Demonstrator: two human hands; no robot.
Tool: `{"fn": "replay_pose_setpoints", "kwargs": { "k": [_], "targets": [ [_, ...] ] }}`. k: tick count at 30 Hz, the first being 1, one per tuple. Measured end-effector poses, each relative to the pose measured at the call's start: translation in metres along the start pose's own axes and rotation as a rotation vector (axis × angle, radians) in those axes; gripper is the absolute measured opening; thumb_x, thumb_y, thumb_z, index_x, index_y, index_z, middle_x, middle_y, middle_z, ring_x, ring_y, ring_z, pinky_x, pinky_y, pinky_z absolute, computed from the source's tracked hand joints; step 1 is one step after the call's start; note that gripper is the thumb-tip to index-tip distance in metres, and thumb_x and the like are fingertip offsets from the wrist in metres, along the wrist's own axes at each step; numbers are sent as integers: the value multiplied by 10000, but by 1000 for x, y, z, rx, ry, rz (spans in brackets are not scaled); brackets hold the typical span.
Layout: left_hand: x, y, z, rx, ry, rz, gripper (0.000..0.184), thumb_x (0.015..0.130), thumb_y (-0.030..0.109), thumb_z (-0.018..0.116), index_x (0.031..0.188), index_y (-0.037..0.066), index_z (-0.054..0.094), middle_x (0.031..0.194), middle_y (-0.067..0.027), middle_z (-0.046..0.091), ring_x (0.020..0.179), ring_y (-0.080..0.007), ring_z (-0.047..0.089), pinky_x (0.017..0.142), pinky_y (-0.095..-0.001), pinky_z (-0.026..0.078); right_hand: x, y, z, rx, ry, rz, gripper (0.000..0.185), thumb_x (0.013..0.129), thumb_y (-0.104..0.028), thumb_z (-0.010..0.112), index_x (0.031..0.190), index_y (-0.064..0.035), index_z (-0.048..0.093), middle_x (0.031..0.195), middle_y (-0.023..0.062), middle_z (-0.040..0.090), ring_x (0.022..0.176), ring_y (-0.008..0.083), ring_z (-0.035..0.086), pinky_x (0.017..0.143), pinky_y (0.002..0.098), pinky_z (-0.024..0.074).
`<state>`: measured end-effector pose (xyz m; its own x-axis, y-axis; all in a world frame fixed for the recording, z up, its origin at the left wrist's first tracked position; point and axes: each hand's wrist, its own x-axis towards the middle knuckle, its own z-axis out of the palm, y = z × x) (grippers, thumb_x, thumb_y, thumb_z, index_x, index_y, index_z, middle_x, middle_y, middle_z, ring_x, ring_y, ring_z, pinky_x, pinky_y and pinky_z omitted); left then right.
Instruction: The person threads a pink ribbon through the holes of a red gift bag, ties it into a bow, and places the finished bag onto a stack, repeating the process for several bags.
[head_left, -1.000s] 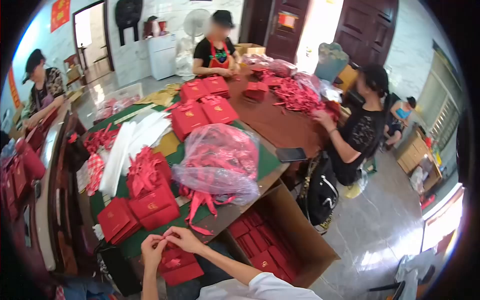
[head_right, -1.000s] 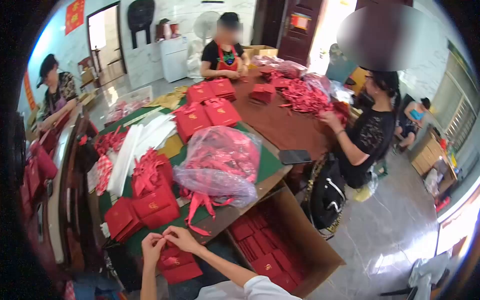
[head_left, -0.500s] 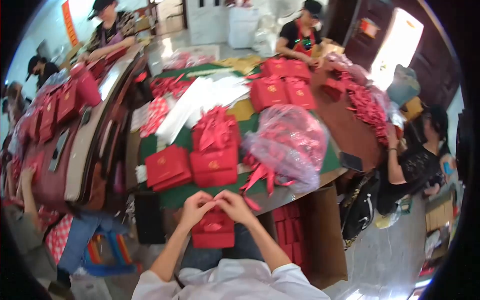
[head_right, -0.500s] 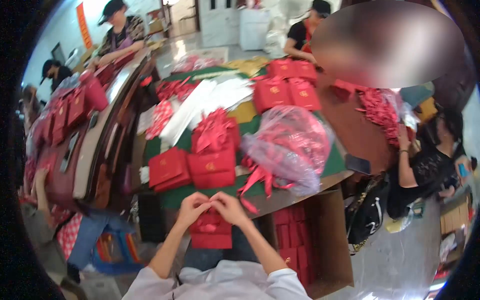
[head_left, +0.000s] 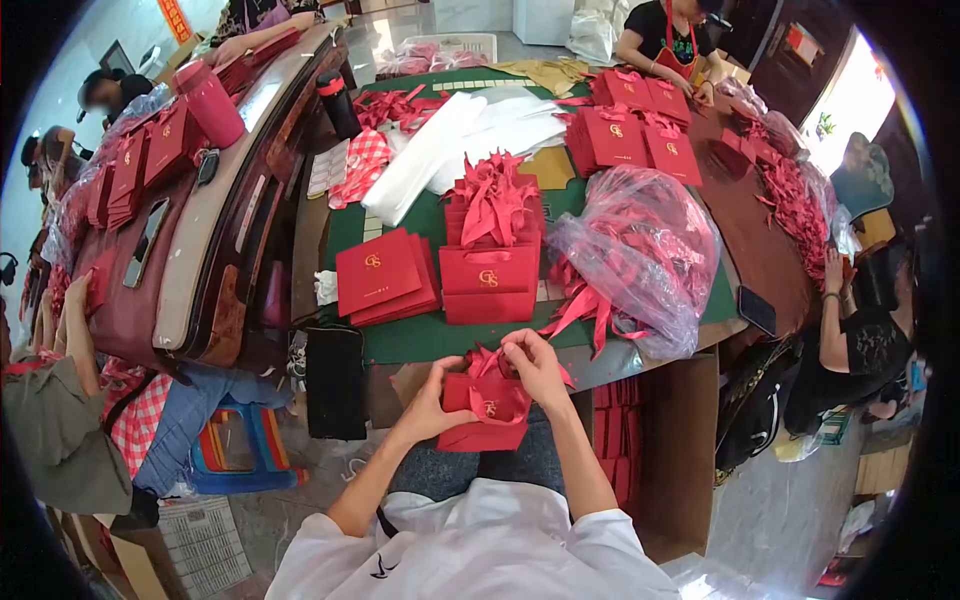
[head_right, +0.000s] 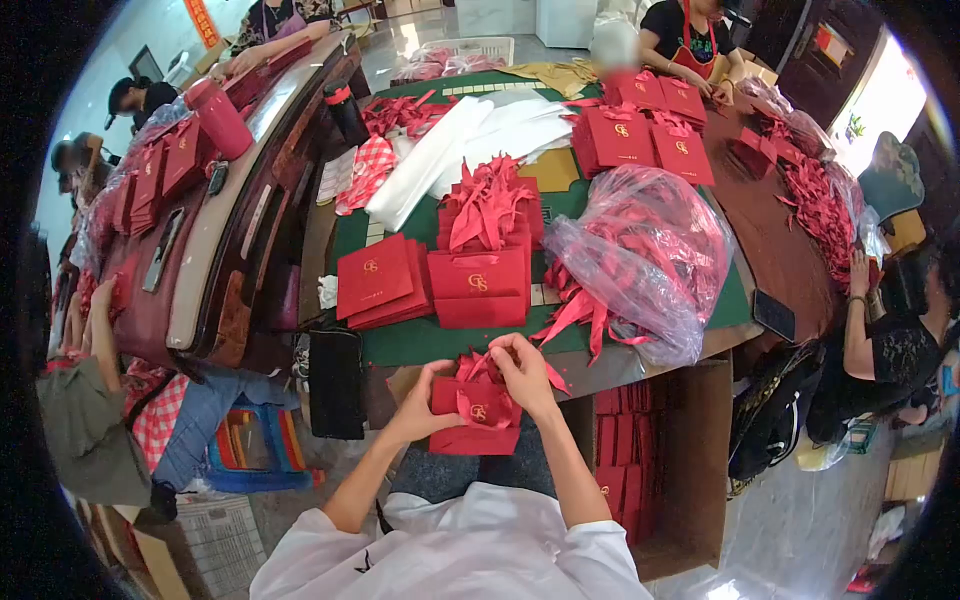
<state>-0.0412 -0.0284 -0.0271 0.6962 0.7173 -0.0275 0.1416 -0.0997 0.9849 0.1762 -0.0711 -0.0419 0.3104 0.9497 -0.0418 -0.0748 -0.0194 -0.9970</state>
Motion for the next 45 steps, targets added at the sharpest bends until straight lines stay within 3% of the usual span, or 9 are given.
{"fn": "replay_pose_setpoints", "kwargs": {
  "k": [11, 17, 20, 29, 35, 39, 40, 43, 45],
  "targets": [
    [-28, 13, 7, 93, -136, -120, 630, 743, 124, 826, 1235, 76, 436, 1112, -178, 644, 1071, -286, 661, 905, -368, 505, 25, 2, -17, -93, 100, -44, 80, 985, -122, 593, 1009, -48, 612, 843, -47, 577, 754, 51, 527, 696, 217, 450],
    [-24, 21, -7, 10, -176, -88, 531, 803, 92, 791, 1210, 62, 451, 1079, -87, 641, 1046, -171, 624, 922, -331, 488, 19, -13, -16, -34, 112, -66, 171, 986, -110, 600, 1132, -25, 628, 886, -19, 622, 787, 52, 563, 699, 221, 475],
    [-9, 29, -15, -193, -3, 14, 441, 871, 89, 738, 1238, 63, 496, 1096, -5, 579, 1082, -112, 544, 980, -301, 429, 8, -14, -18, -41, 292, -115, 198, 984, -104, 595, 1157, -17, 639, 903, 6, 656, 797, 67, 595, 705, 229, 491],
    [114, 73, -47, -326, 257, 296, 492, 862, -66, 697, 1282, 17, 454, 1169, -82, 630, 1081, -142, 604, 956, -312, 494, -37, -8, -13, -211, 470, -236, 116, 971, -54, 611, 1061, -11, 671, 888, 14, 635, 753, 63, 554, 657, 228, 461],
    [134, 27, -32, 71, 307, 240, 467, 832, -27, 746, 1218, 21, 488, 1092, -100, 662, 1016, -152, 641, 875, -303, 528, -54, -6, -16, -471, 464, -330, 109, 926, -6, 621, 1020, -24, 675, 871, 118, 605, 703, 207, 591, 620, 302, 474],
    [124, 29, -14, 443, 570, 214, 587, 789, 144, 820, 1232, 38, 450, 887, -158, 681, 815, -320, 695, 711, -363, 540, -59, -4, -15, -543, 420, -310, 95, 916, 2, 620, 995, -20, 668, 881, 129, 606, 745, 249, 608, 655, 335, 488],
    [123, 33, -12, 456, 547, 107, 618, 796, 202, 814, 1253, 18, 440, 974, -215, 655, 891, -395, 671, 758, -418, 533, -60, -1, -15, -557, 408, -297, 95, 912, 7, 618, 990, -21, 666, 889, 137, 607, 774, 271, 613, 676, 351, 490],
    [121, 33, -10, 683, 626, 318, 658, 808, 251, 797, 1285, -17, 430, 1115, -256, 600, 1024, -417, 624, 833, -452, 505, -60, -2, -13, -596, 391, -319, 97, 903, 19, 616, 982, -17, 660, 912, 155, 611, 846, 316, 623, 723, 387, 491],
    [114, 39, -13, 722, 633, 269, 701, 817, 260, 770, 1332, -44, 405, 1232, -279, 511, 1129, -440, 537, 920, -472, 455, -61, -2, -14, -610, 383, -343, 97, 902, 22, 617, 985, -10, 656, 914, 155, 611, 833, 318, 619, 714, 382, 490]
  ]
}}
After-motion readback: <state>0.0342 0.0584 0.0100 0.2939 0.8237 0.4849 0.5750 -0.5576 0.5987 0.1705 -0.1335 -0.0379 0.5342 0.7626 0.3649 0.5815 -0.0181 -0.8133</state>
